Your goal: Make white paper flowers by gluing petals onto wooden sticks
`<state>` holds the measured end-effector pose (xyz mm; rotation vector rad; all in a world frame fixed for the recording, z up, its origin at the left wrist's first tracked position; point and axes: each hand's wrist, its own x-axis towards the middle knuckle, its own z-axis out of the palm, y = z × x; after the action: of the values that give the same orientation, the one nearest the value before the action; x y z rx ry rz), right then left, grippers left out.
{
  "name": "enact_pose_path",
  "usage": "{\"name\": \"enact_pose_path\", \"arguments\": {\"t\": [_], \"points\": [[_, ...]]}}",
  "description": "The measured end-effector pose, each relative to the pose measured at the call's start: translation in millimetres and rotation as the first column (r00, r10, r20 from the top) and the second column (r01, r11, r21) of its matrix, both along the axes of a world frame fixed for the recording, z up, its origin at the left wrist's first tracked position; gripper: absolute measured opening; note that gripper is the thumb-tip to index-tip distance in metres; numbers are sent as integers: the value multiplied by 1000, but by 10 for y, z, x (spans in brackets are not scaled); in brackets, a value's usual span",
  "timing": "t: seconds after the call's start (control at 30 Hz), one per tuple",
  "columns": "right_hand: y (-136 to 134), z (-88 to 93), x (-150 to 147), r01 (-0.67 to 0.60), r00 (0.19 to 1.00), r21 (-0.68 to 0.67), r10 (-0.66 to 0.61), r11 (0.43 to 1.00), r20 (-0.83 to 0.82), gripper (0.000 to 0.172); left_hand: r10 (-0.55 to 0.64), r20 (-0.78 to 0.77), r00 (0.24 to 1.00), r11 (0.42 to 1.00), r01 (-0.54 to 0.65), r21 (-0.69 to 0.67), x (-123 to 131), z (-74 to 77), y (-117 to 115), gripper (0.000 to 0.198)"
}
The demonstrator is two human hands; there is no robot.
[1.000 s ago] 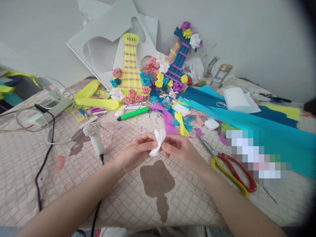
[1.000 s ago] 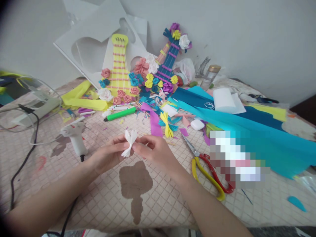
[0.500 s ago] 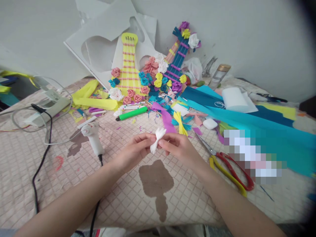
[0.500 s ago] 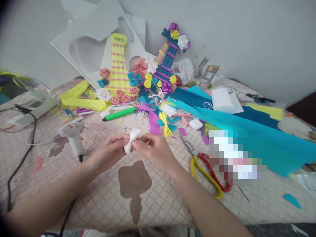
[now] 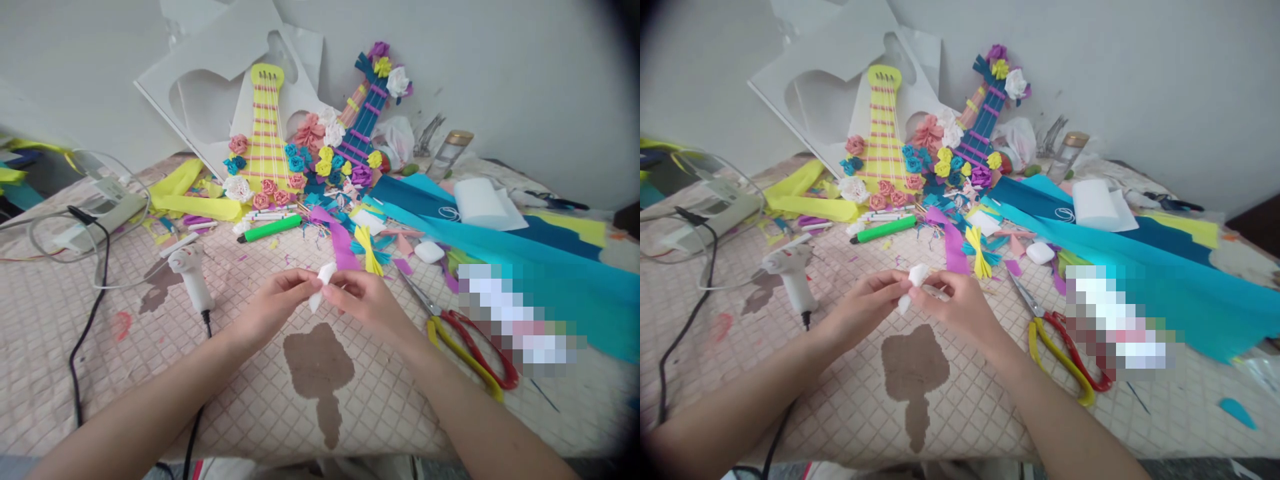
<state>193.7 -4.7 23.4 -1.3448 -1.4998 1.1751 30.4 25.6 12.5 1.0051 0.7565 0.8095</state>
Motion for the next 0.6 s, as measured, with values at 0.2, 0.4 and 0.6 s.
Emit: {"name": "enact_pose_path", "arguments": {"t": [0.2, 0.4, 0.6], "points": [[-2, 3, 6, -46, 999, -42, 46, 998, 3, 21, 22, -107, 994, 994, -10, 105, -23, -10, -9, 15], [14, -60, 5, -24, 998, -79, 29, 997, 61, 25, 14, -156, 988, 990, 8, 142, -19, 24, -3, 16], [13, -69, -4, -7, 995, -65, 14, 998, 102, 27, -52, -100, 994, 991, 63, 115, -35, -14, 24, 17]]}}
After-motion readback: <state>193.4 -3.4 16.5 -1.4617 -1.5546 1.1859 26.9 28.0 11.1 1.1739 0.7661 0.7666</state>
